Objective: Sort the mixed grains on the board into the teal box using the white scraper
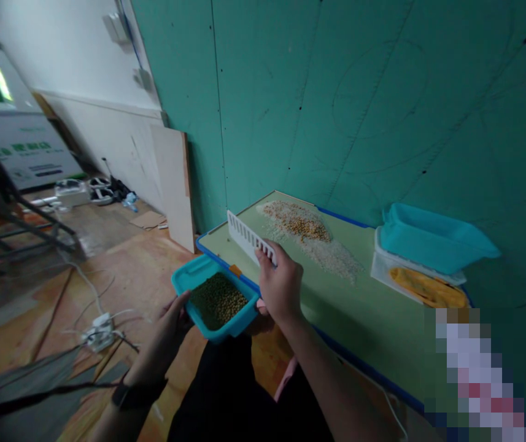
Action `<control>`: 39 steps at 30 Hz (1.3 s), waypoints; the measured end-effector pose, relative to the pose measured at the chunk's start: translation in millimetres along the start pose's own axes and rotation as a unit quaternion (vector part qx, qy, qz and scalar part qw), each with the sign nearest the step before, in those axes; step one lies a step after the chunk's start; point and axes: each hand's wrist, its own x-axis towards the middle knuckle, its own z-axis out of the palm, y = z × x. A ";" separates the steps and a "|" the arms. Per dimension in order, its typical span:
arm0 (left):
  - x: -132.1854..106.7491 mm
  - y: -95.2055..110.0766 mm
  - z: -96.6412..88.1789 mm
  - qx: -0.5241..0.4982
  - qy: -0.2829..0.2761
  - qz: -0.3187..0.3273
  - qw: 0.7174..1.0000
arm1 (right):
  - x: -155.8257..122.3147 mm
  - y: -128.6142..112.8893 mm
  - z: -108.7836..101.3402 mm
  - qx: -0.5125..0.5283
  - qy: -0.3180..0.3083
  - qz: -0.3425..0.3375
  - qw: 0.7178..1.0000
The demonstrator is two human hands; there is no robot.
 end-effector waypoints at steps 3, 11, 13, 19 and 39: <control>10.0 12.4 -9.1 0.004 -0.004 0.018 1.000 | 19.2 -1.4 28.1 0.004 -0.016 0.005 1.000; 22.0 34.3 -16.2 0.017 0.006 0.028 0.999 | 20.2 -6.5 45.8 -0.003 -0.054 0.000 0.999; 22.7 36.9 -16.3 0.018 0.009 0.028 0.999 | 13.8 -6.5 41.6 0.015 -0.068 -0.009 0.998; 27.0 37.8 -19.0 0.013 0.006 0.027 1.000 | -8.4 -10.9 27.4 0.047 -0.114 -0.038 0.992; -20.6 -13.9 -2.6 0.005 -0.018 -0.070 0.997 | -19.2 -29.6 76.7 -0.347 -0.284 -0.217 0.867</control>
